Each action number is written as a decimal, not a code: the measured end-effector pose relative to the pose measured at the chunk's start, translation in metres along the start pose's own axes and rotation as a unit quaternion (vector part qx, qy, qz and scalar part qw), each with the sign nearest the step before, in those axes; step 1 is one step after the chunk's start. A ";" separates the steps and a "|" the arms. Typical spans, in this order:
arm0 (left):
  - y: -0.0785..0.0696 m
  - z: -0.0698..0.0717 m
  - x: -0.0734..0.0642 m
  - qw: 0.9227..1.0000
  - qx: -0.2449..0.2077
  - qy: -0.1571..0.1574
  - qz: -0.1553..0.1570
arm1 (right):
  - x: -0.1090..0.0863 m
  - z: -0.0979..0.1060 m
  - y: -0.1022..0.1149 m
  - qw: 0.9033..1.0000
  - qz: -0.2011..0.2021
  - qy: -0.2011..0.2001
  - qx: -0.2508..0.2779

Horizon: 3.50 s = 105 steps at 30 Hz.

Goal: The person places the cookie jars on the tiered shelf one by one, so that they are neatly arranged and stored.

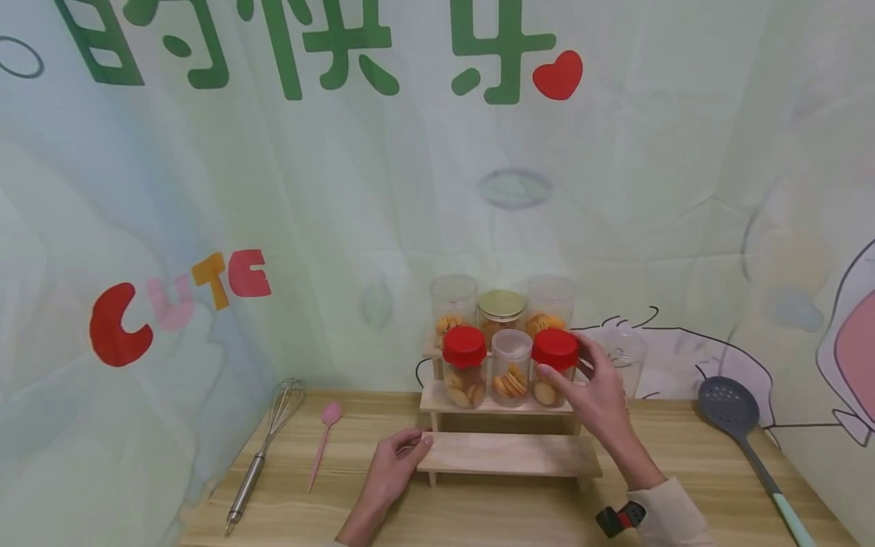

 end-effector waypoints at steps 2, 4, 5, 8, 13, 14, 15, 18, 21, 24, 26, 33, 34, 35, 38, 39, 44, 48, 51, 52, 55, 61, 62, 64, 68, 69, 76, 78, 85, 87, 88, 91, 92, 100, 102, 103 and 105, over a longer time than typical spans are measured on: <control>0.001 0.000 0.000 1.000 -0.001 0.000 0.002 | -0.001 0.002 -0.003 1.000 0.002 0.009 0.005; 0.001 0.000 0.000 1.000 -0.001 0.001 0.003 | -0.005 0.005 -0.007 1.000 0.002 0.016 0.006; 0.001 0.000 0.000 1.000 -0.001 0.001 0.004 | -0.006 0.008 -0.008 1.000 0.002 0.017 0.005; 0.002 0.000 0.000 1.000 0.000 0.000 0.005 | -0.011 0.018 -0.013 1.000 0.002 0.014 -0.011; 0.000 0.000 0.000 1.000 0.003 -0.004 0.001 | -0.012 0.043 -0.024 0.999 -0.007 -0.029 -0.021; 0.000 0.000 0.000 1.000 0.003 -0.005 0.001 | -0.011 0.048 -0.028 0.999 -0.009 -0.045 -0.021; 0.000 0.000 0.000 1.000 0.003 -0.004 0.001 | -0.009 0.053 -0.032 0.998 -0.012 -0.061 -0.024; 0.001 0.000 0.000 1.000 0.004 -0.004 0.003 | -0.005 0.066 -0.043 0.993 -0.014 -0.111 -0.033; 0.001 0.000 0.000 1.000 0.006 -0.005 0.001 | -0.003 0.076 -0.051 0.986 -0.016 -0.158 -0.044; 0.002 0.000 0.001 1.000 0.007 -0.005 -0.002 | -0.002 0.080 -0.059 0.982 -0.032 -0.181 -0.051; 0.002 0.001 0.001 1.000 0.005 -0.007 -0.002 | -0.001 0.080 -0.066 0.982 -0.055 -0.173 -0.056; 0.002 0.000 0.001 1.000 0.003 -0.007 -0.001 | 0.001 0.072 -0.089 0.986 -0.136 -0.084 -0.054; 0.002 0.001 0.001 1.000 0.003 -0.006 0.000 | 0.002 0.070 -0.091 0.986 -0.140 -0.074 -0.052; 0.002 0.001 0.000 1.000 0.003 -0.005 0.000 | 0.003 0.069 -0.093 0.987 -0.141 -0.066 -0.050; 0.002 0.002 0.001 1.000 0.002 -0.005 0.000 | 0.007 0.065 -0.097 0.989 -0.138 -0.044 -0.042; 0.002 0.002 0.001 1.000 0.002 -0.005 -0.001 | 0.009 0.064 -0.098 0.989 -0.136 -0.039 -0.041; 0.002 0.001 0.000 1.000 0.002 -0.005 0.001 | 0.014 0.063 -0.102 0.987 -0.154 -0.019 -0.046; 0.001 0.001 0.000 1.000 0.003 -0.005 0.001 | 0.014 0.067 -0.102 0.986 -0.159 -0.017 -0.046; 0.001 0.001 0.000 1.000 0.006 -0.008 0.000 | 0.011 0.069 -0.101 0.987 -0.154 -0.023 -0.047; 0.001 0.001 0.001 1.000 0.006 -0.008 0.000 | 0.010 0.070 -0.101 0.987 -0.153 -0.025 -0.046; 0.001 0.002 0.001 1.000 0.006 -0.007 -0.001 | 0.005 0.073 -0.099 0.988 -0.144 -0.040 -0.040; 0.000 0.000 0.000 1.000 0.000 -0.002 0.001 | -0.007 0.085 -0.089 0.988 -0.122 -0.084 -0.039; 0.000 0.000 -0.001 1.000 0.000 -0.002 0.002 | -0.010 0.087 -0.087 0.988 -0.121 -0.091 -0.041; 0.000 0.000 -0.001 1.000 0.000 -0.001 0.002 | -0.013 0.091 -0.084 0.986 -0.121 -0.103 -0.043; 0.000 0.000 -0.001 1.000 -0.001 -0.001 0.003 | -0.021 0.097 -0.075 0.984 -0.116 -0.123 -0.049; 0.001 0.000 -0.001 1.000 -0.001 -0.001 0.004 | -0.022 0.098 -0.072 0.984 -0.113 -0.126 -0.049; 0.001 0.001 0.000 1.000 0.002 -0.008 0.004 | -0.035 0.104 -0.058 0.986 -0.103 -0.107 -0.070; 0.000 0.002 0.000 1.000 0.004 -0.011 0.002 | -0.037 0.105 -0.056 0.988 -0.102 -0.092 -0.073; -0.001 0.001 0.000 1.000 0.002 -0.005 0.004 | -0.042 0.105 -0.049 0.989 -0.106 -0.064 -0.087; 0.000 0.001 0.000 1.000 0.002 -0.004 0.003 | -0.042 0.104 -0.043 0.989 -0.101 -0.058 -0.087; -0.001 0.001 0.000 1.000 0.003 -0.005 0.004 | -0.043 0.103 -0.039 0.990 -0.097 -0.056 -0.084; -0.001 0.001 0.000 1.000 0.005 -0.006 0.004 | -0.044 0.098 -0.028 0.994 -0.072 -0.049 -0.069; -0.001 0.001 0.000 1.000 0.005 -0.007 0.004 | -0.045 0.095 -0.024 0.995 -0.062 -0.046 -0.063; -0.001 0.002 0.000 1.000 0.009 -0.009 0.007 | -0.052 0.059 0.005 0.999 -0.026 0.011 -0.034; 0.000 0.002 0.000 1.000 0.008 -0.007 0.007 | -0.053 0.049 0.011 0.999 -0.017 0.022 -0.015; 0.000 0.002 0.000 1.000 0.007 -0.006 0.006 | -0.054 0.044 0.013 1.000 -0.013 0.026 -0.005; 0.001 0.002 0.001 1.000 0.005 -0.005 0.006 | -0.055 0.033 0.016 0.999 -0.008 0.035 0.014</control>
Point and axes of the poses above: each hand's wrist, its own x-axis towards the middle knuckle, its own z-axis out of the back of the hand, y = z × x, the point moved 4 cm from there along x, towards the middle knuckle, and after that the axes turned 1 degree about z, right-handed, at the moved point
